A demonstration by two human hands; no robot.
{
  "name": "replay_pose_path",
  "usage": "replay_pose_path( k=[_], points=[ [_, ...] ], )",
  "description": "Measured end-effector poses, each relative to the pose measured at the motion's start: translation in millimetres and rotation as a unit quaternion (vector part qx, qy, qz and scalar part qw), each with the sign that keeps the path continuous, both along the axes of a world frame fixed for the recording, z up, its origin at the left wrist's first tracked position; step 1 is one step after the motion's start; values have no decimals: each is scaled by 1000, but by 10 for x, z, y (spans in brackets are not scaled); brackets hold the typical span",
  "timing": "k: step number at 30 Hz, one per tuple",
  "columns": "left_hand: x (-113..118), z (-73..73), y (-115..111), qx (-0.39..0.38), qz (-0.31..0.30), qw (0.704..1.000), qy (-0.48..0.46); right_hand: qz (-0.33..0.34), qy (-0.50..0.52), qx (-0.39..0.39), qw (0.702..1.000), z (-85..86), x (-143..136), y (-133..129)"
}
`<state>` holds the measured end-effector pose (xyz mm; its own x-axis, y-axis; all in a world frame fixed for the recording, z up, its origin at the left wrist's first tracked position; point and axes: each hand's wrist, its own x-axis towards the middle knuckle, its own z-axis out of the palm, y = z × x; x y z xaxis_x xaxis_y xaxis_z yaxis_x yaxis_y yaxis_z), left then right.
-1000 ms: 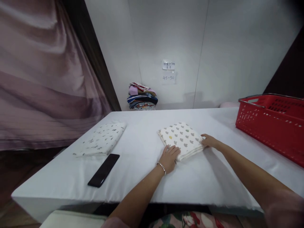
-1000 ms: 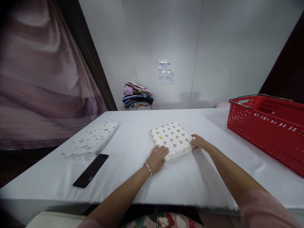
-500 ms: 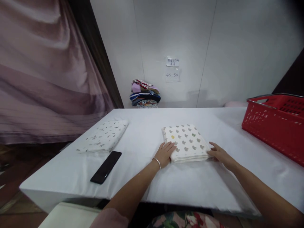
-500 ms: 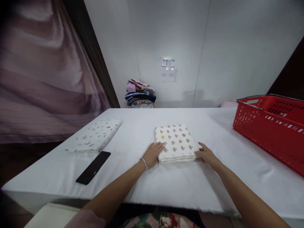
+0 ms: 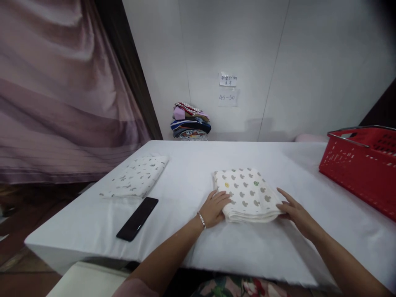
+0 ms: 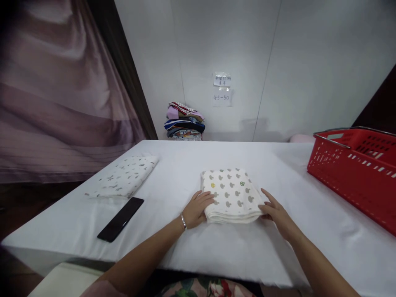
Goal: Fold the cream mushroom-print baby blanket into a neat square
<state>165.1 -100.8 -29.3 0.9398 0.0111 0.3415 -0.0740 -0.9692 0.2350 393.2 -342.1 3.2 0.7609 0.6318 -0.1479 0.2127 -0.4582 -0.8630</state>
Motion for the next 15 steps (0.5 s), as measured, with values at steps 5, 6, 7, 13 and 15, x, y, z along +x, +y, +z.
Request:
replay_pose_path(
  k=[5,6,7,13,15],
  points=[
    [-25,259,-113,-49,-15,995,-88,13,90,101,991,217,-99,-156],
    [-21,353,-140,-64,-18,991,-112,10,100,117,988,281,-93,-193],
    [-15,458,-171,-81,-22,987,-134,3,109,129,986,352,-78,-229],
    [10,1103,-455,-260,-39,938,-226,-7,121,173,978,955,63,-289],
    [24,1261,-539,-365,-16,900,-237,18,108,173,979,1186,78,-205]
  ],
)
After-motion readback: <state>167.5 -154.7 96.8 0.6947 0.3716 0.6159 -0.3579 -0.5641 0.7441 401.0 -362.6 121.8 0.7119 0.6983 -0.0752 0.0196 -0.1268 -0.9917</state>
